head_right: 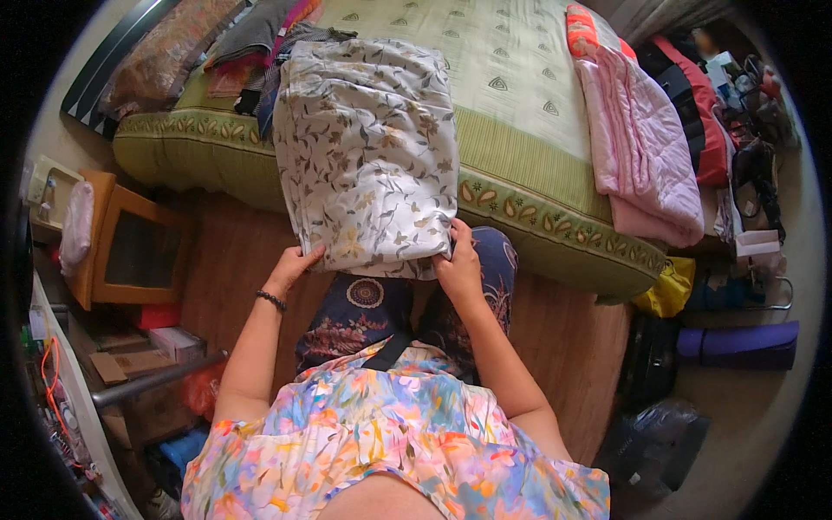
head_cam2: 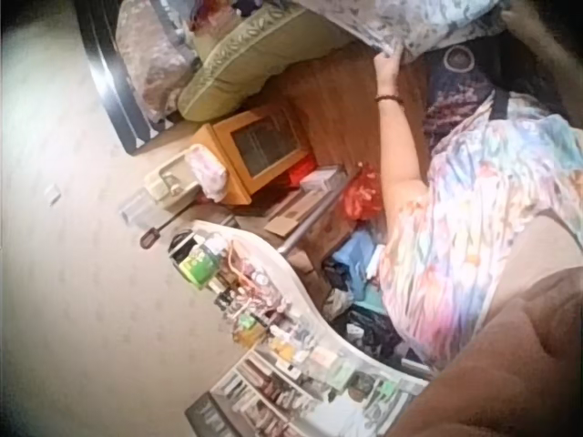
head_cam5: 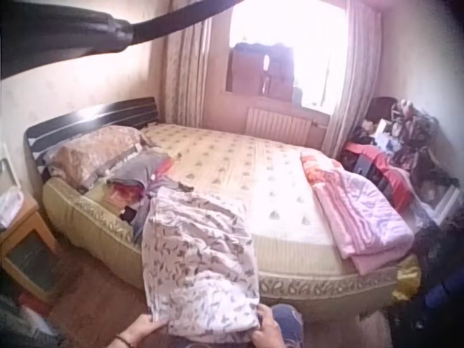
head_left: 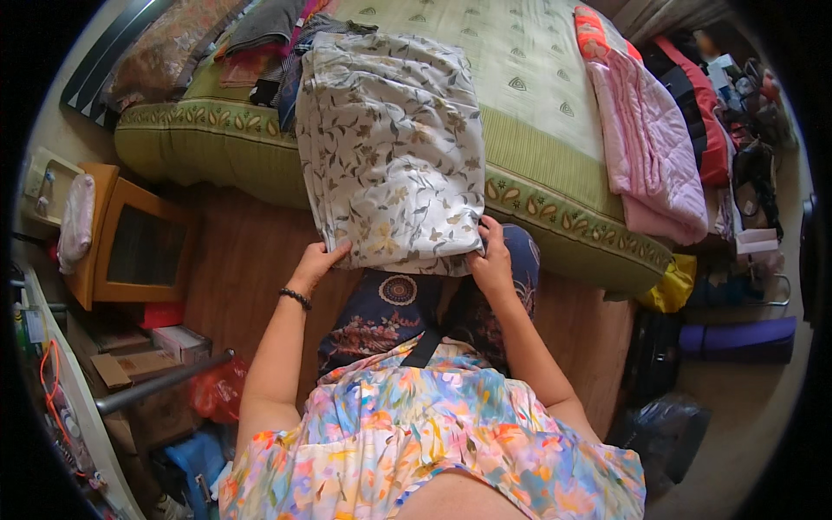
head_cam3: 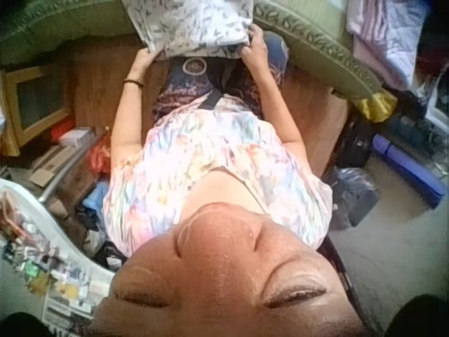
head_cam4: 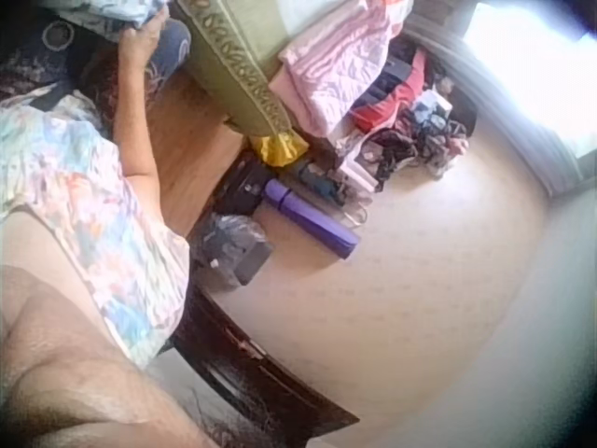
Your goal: The person folds a blue patterned cloth, a white floral sheet, and several towels on a bed. They handle each item individually, smoothing and folding them into neat stacks before placing them on the bed.
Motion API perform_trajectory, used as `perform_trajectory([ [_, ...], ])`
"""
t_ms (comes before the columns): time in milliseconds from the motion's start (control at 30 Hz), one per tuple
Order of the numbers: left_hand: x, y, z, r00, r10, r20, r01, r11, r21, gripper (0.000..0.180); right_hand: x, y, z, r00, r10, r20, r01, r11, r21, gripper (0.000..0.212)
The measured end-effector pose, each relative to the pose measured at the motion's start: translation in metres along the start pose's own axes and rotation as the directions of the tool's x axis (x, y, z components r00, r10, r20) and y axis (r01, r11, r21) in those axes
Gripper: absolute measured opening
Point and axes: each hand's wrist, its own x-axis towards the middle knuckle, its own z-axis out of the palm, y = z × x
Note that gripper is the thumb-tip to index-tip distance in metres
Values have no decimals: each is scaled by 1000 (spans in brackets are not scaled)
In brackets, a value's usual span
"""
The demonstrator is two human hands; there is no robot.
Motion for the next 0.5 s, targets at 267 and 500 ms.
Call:
perform_trajectory([
  [267,-47,38,-18,918,326,-226,-380,888,-260,33,-6,10,-1,982,173,80,-187,951,244,53],
  [500,-60,176,-22,824,507,-255,-552,819,-155,32,51,-29,-54,984,96,-148,20,773,634,43],
])
